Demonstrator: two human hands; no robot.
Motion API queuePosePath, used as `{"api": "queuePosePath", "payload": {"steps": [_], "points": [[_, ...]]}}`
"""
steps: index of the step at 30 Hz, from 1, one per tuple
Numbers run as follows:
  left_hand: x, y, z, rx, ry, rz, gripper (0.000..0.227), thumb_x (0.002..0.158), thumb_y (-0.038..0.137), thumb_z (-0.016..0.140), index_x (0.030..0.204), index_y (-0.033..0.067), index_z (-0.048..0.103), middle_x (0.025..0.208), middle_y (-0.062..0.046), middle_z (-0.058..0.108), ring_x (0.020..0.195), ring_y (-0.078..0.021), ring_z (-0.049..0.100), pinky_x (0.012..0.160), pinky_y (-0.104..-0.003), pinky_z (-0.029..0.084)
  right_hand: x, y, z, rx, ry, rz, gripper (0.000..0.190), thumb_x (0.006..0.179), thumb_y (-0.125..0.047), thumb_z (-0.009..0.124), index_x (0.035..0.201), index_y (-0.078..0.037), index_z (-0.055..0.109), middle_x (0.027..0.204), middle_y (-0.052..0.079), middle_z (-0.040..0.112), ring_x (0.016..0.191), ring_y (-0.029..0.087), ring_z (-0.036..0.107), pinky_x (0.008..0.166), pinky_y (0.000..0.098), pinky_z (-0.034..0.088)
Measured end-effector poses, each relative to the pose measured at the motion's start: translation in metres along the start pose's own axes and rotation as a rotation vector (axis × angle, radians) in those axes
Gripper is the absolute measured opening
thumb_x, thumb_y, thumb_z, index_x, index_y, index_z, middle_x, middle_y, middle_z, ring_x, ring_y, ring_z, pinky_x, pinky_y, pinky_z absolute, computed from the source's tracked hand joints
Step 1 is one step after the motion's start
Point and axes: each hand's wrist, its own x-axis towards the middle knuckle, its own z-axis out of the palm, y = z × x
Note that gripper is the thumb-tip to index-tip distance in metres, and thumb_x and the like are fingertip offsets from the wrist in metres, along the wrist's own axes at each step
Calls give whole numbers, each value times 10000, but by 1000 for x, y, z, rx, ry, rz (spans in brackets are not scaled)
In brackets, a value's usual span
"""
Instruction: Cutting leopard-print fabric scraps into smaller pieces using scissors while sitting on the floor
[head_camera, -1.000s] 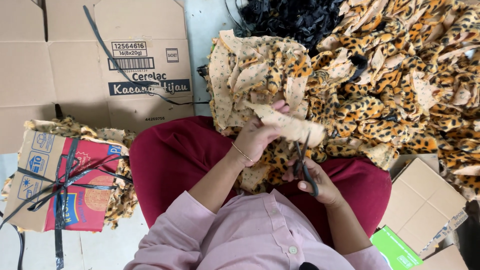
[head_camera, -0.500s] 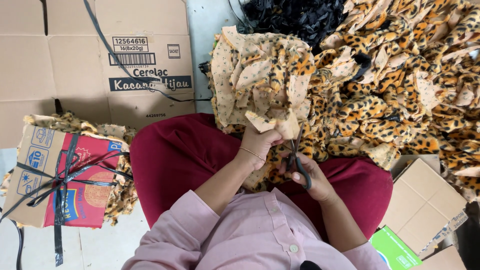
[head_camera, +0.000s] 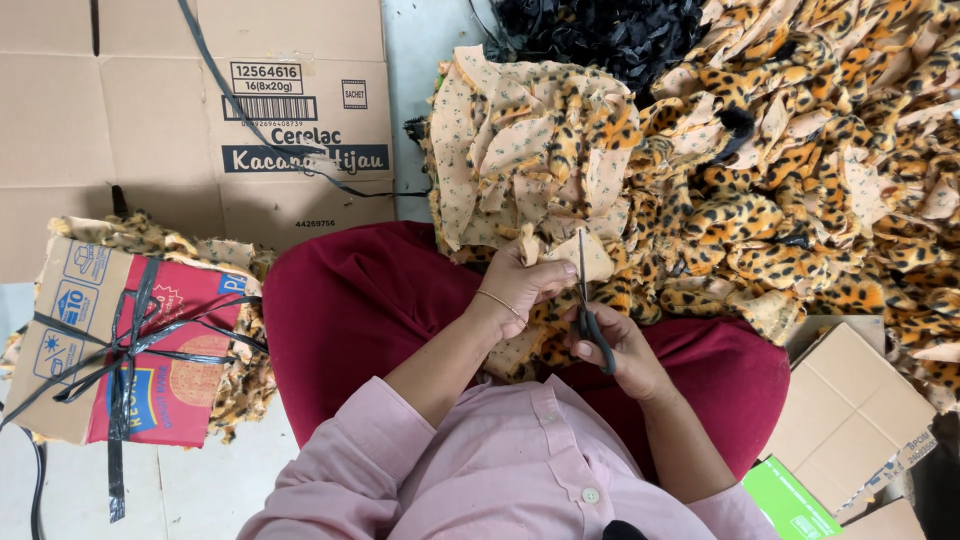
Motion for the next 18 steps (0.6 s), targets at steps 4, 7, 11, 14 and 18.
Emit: {"api": "queuePosePath", "payload": {"steps": [4, 7, 11, 14, 18], "points": [[-11, 10, 5, 48, 16, 48, 352, 644, 24, 906, 840, 74, 618, 730, -65, 677, 607, -170, 693, 507, -257, 582, 0, -6, 3, 3, -12, 15, 441, 795, -216, 796, 1143, 39, 704, 733, 162, 719, 836, 257, 721, 773, 359, 525], [-20, 24, 11, 63, -15, 110, 336, 633, -23, 900, 858, 42, 660, 756, -85, 708, 627, -175, 713, 512, -273, 611, 2, -6, 4, 5, -23, 15, 432, 793, -225, 794, 1124, 38, 703, 710, 159, 709, 820, 249, 710, 768, 358, 517], [-18, 28, 9, 25, -2, 166, 328, 606, -89, 863, 830, -8, 638, 706, -92, 666, 597, -170, 675, 471, -262, 555, 4, -8, 6, 34, -19, 11, 356, 786, -132, 819, 1069, 51, 705, 682, 141, 685, 689, 188, 669, 665, 286, 492], [-11, 17, 2, 34, -16, 202, 316, 578, -117, 836, 804, -10, 642, 687, -87, 649, 583, -160, 655, 455, -254, 531, 3, -8, 5, 25, -36, 26, 328, 787, -86, 823, 1058, 54, 703, 663, 124, 674, 661, 167, 656, 644, 257, 477], [-16, 17, 5, 76, -47, 221, 316, 547, -142, 800, 762, 6, 621, 651, -92, 640, 558, -145, 639, 443, -242, 505, 5, -20, 9, 4, -51, 61, 389, 790, -228, 823, 1067, 21, 709, 718, 122, 714, 704, 155, 673, 652, 271, 494]]}}
